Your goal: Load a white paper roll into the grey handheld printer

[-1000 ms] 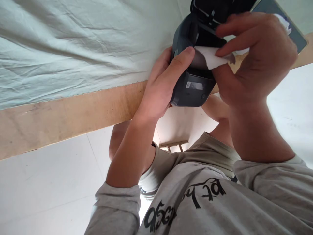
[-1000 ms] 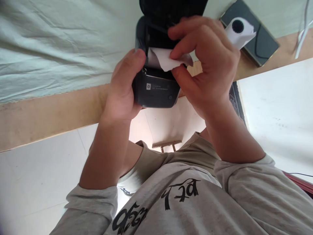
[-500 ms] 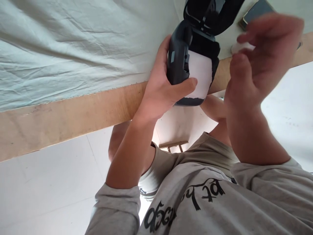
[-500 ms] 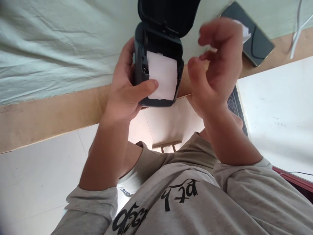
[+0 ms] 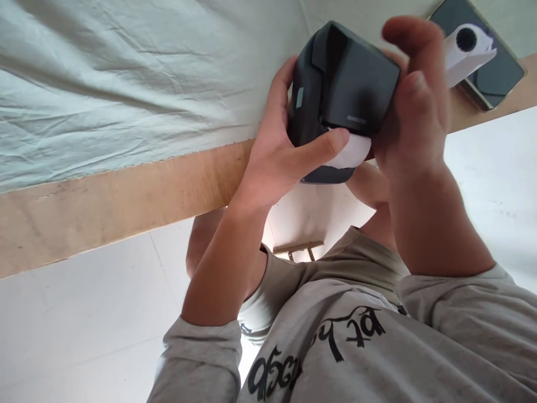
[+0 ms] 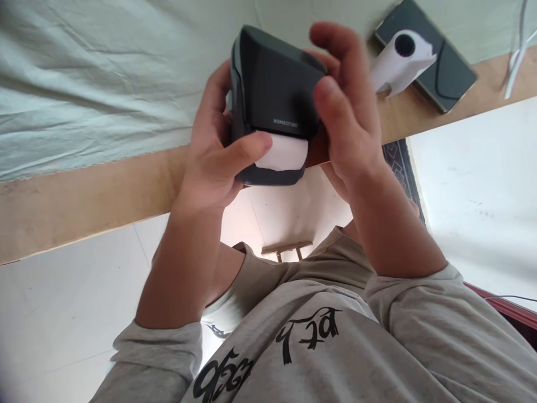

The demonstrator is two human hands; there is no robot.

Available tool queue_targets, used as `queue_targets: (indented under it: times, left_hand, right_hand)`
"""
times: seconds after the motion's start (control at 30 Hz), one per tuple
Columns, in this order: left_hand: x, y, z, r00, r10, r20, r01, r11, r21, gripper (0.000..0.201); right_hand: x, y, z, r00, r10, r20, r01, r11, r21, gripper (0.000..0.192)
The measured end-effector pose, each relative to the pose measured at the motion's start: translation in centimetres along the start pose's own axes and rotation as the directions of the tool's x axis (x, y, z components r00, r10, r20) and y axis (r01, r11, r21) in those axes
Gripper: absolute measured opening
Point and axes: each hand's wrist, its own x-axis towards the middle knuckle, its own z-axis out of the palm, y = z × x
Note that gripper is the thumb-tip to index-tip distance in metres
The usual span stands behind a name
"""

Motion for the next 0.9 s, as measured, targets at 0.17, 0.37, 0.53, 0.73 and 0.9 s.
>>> queue_targets:
  times: [0.17, 0.37, 0.53, 0.73, 0.9]
  left_hand:
    - [-0.1, 0.1, 0.5, 0.998, 0.054, -0.042, -0.045, 0.982, 0.183, 0.015]
    - [-0.2, 0.0, 0.8, 0.997, 0.06, -0.045, -0.049, 0.976, 0.214, 0.005]
    - [-0.6, 0.3, 1.6, 0.992, 0.035, -0.117, -0.019, 0.991, 0.135, 0.003]
    - [-0.2, -0.2, 1.2, 0.994, 0.087, -0.06, -0.083, 0.994, 0.065, 0.022]
    - [0.4, -1.4, -0.1, 0.975, 0.22, -0.032, -0.217, 0.973, 0.073, 0.033]
  right_hand:
    - [-0.1, -0.6, 0.4, 0.99, 0.003, 0.141, 0.02, 0.986, -0.163, 0.049]
    - [0.2, -0.2, -0.1, 0.986, 0.079, 0.148, -0.06, 0.99, -0.129, 0.055]
    - [0.1, -0.4, 0.1, 0.987, 0.075, 0.144, -0.05, 0.985, -0.165, 0.061]
    - [0.0, 0.1, -0.1, 0.99, 0.023, 0.139, -0.013, 0.997, -0.07, 0.054]
    - [0.3, 0.9, -0.8, 0.986, -0.002, 0.169, -0.007, 0.999, 0.052, 0.054]
